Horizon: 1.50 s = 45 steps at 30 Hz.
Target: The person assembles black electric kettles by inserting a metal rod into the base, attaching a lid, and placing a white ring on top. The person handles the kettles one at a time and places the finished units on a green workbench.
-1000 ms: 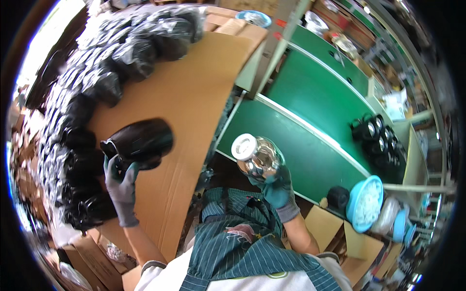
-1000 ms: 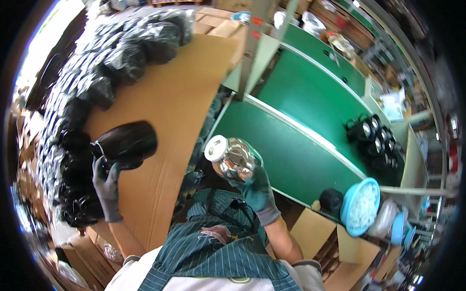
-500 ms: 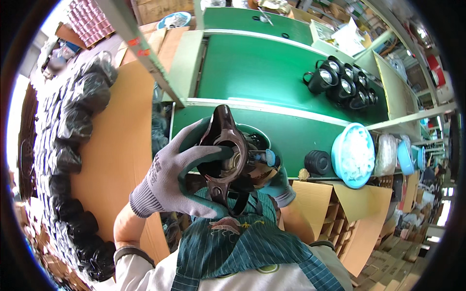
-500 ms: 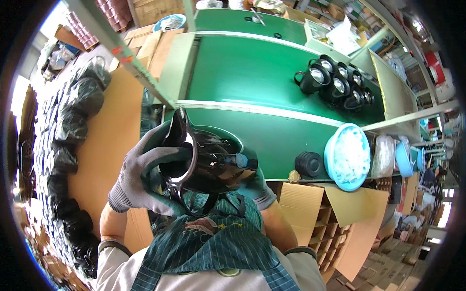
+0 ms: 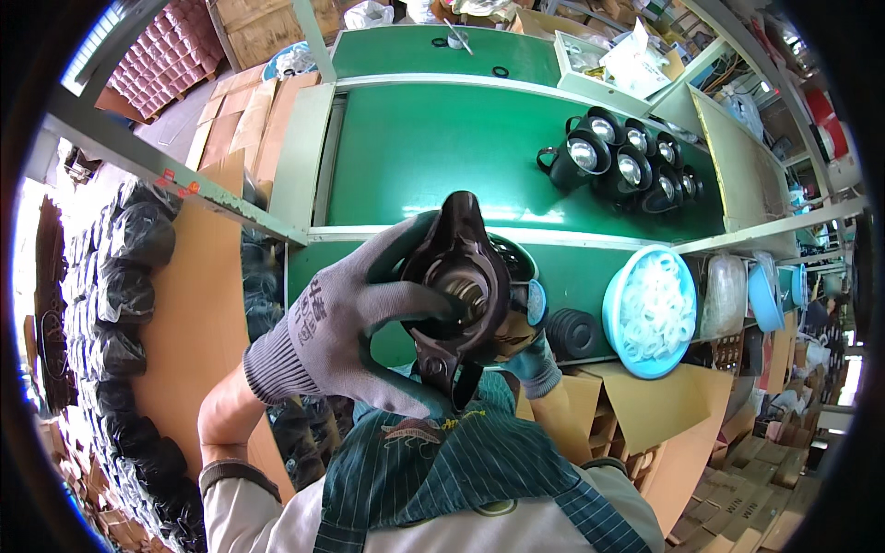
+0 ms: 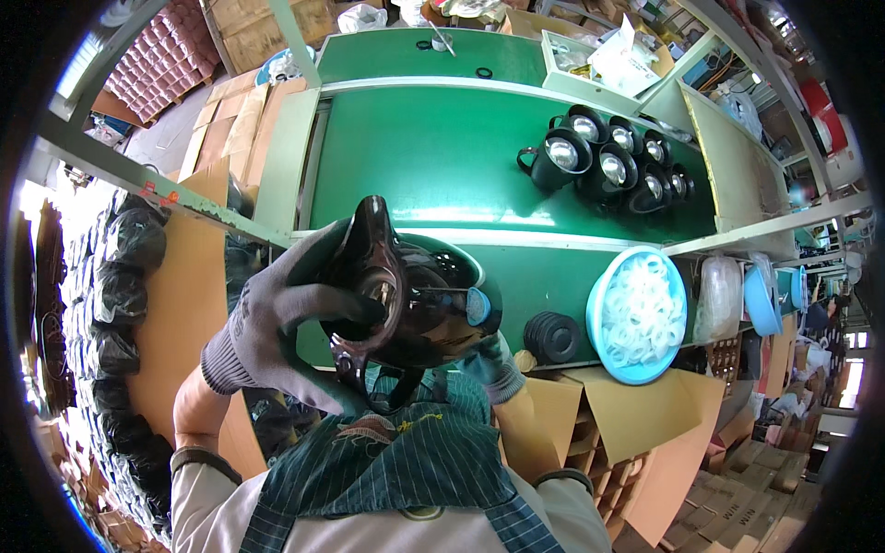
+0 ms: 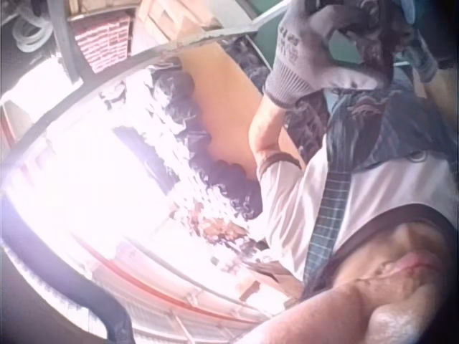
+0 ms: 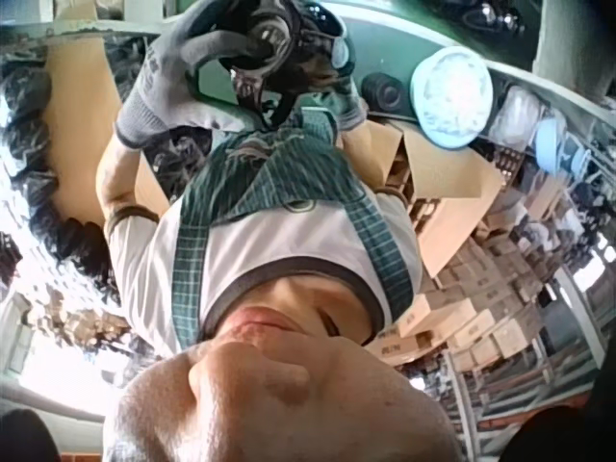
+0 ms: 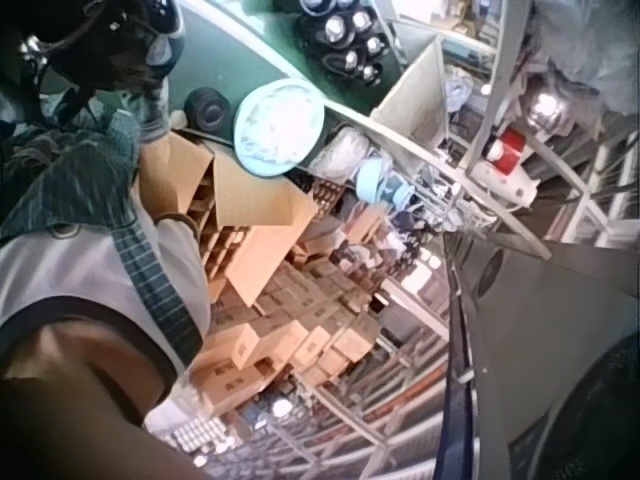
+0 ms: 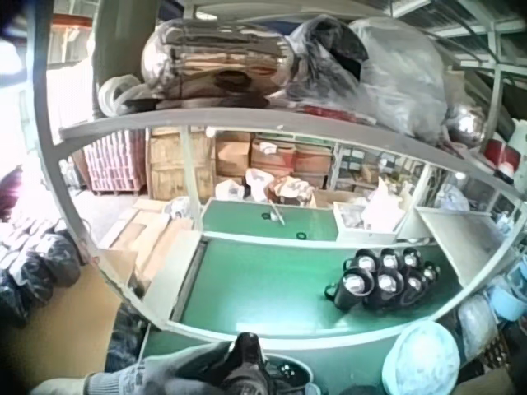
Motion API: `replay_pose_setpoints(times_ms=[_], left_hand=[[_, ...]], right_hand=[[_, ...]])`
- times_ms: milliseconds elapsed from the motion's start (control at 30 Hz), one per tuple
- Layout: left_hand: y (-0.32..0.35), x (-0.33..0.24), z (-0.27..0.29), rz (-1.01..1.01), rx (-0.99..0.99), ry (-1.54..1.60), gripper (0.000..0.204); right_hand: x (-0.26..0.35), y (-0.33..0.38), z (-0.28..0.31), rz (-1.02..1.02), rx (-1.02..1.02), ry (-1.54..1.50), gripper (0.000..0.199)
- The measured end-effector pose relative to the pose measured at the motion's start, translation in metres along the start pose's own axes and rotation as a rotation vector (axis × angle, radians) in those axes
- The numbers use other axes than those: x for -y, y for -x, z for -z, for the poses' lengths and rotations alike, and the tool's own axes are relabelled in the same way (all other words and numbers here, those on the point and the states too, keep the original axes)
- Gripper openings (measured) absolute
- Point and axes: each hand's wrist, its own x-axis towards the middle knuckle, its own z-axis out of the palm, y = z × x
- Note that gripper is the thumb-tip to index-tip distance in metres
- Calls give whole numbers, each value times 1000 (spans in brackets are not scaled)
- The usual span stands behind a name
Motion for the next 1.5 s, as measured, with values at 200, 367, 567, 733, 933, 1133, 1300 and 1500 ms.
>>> replay_pose_setpoints(times_ms=[200,367,567,733,933,1133,1300,1500], left_hand=[[-39,16,10,94,66,-63,94],[-71,41,-1,35,-52,-41,97],[-96,96,-32,236,-254,184,91],[-88,209,-107,327,-604,1329,59],[-121,284,-127,1025,-720,874,67],[-3,261,-139,1017,-239,596,41],[93,253,-180,1337,-413,764,40],[84,236,-185,1263,-322,667,41]], right_hand=[[56,-37,-6,35,-67,-113,64],[45,-47,34,25,-243,-423,62],[77,-41,23,279,-678,-281,47],[123,-96,18,379,-877,749,50],[170,-225,123,557,-736,1267,44],[198,-336,254,379,-839,2083,36],[184,-359,287,-55,-913,2204,30],[163,-285,218,69,-874,2125,61]])
